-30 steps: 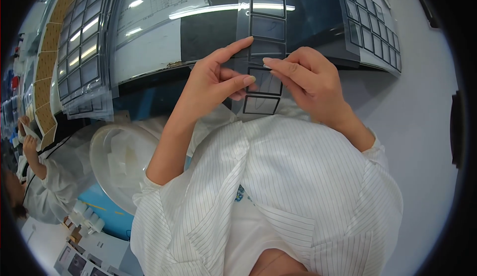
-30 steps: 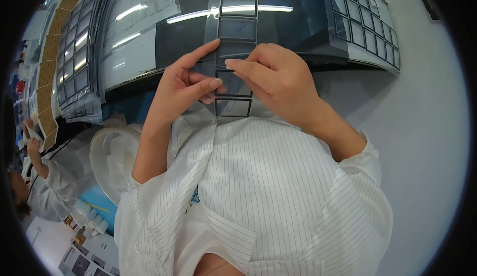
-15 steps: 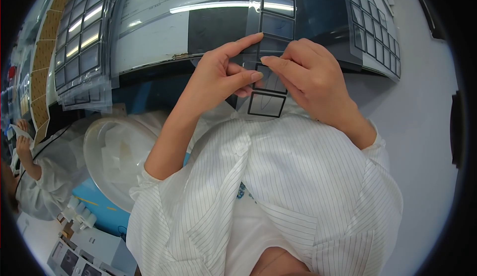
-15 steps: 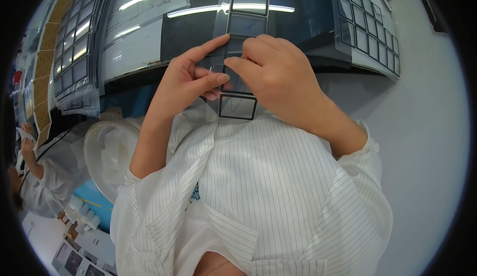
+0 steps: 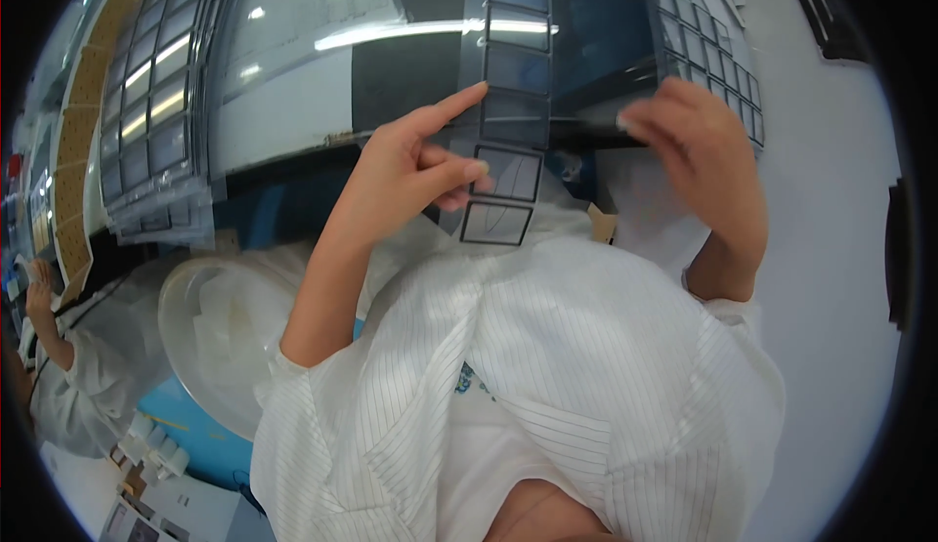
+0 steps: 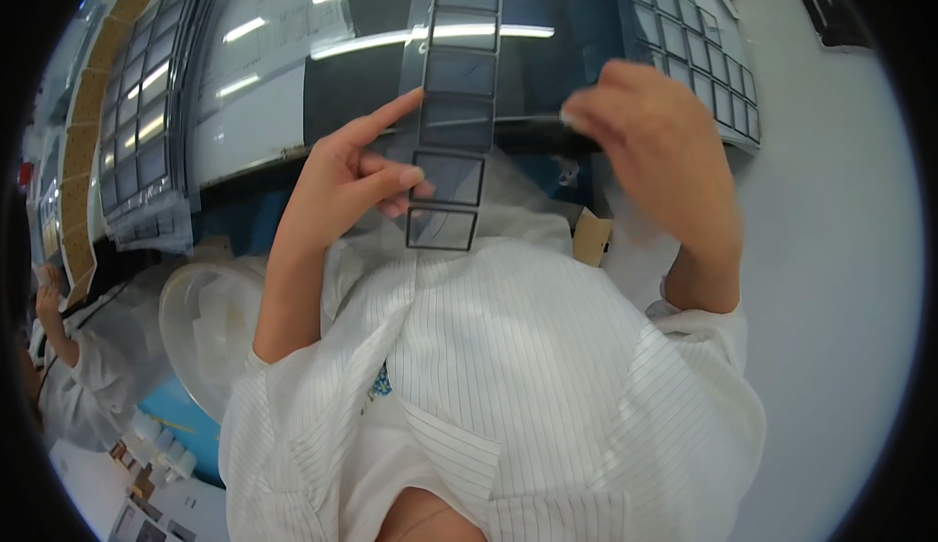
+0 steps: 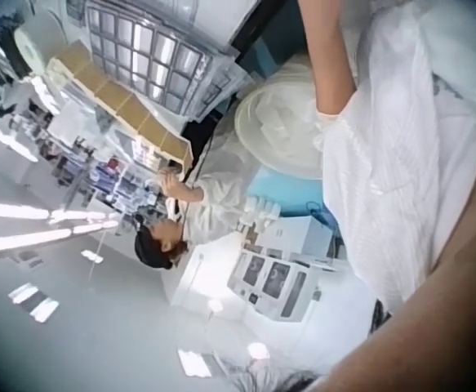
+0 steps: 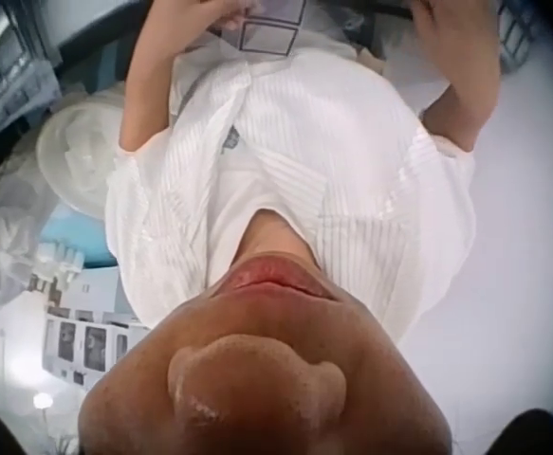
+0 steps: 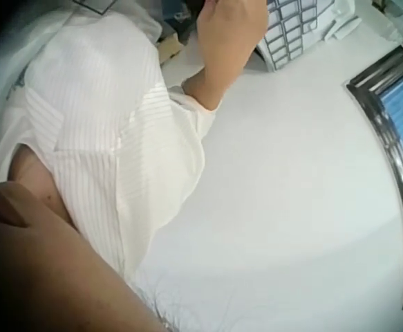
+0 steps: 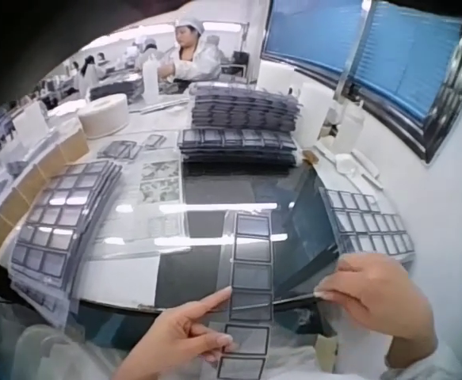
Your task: Inspecting and placing small rectangular electronic components into a grid tray at a manufacturing workstation.
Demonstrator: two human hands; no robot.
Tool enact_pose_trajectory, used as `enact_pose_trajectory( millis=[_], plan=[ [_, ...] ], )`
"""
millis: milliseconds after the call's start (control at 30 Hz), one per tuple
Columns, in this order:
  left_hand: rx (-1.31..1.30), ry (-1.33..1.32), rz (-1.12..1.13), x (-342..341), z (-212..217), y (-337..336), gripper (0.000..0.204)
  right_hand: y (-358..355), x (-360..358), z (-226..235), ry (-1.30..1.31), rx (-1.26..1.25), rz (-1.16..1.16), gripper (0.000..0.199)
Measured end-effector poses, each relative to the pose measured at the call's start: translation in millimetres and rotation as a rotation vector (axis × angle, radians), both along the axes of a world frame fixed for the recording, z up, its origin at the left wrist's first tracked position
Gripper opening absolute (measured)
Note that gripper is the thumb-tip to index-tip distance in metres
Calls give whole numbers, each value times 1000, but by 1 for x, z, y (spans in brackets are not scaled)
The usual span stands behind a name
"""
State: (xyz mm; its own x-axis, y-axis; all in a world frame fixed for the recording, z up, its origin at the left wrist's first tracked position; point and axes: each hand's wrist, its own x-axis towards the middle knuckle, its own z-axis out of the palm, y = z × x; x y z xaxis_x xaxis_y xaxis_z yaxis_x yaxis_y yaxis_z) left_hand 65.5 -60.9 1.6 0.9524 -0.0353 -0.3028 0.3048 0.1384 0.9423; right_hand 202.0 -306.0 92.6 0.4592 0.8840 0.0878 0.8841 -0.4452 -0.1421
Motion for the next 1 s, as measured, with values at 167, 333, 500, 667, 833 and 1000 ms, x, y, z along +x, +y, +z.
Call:
enact_pose_trajectory(
  millis=[167,333,500,667,833,1000],
  plan=[
    [-99,-175,19,6,21,15,60,2,51,-19,-284,234,-102,23],
    [-162,-319,367,47,34,7,54,46,43,3,888,260,-139,36],
    [-42,-526,361,114,45,27,48,79,90,12,1070,361,-113,26],
    [38,-517,632,180,8,62,39,130,185,55,1134,312,-158,28],
    [334,-422,576,177,0,43,33,216,281,76,1258,477,-257,20],
    [786,-584,657,184,-5,46,28,316,407,79,1275,893,-292,23]
  ],
)
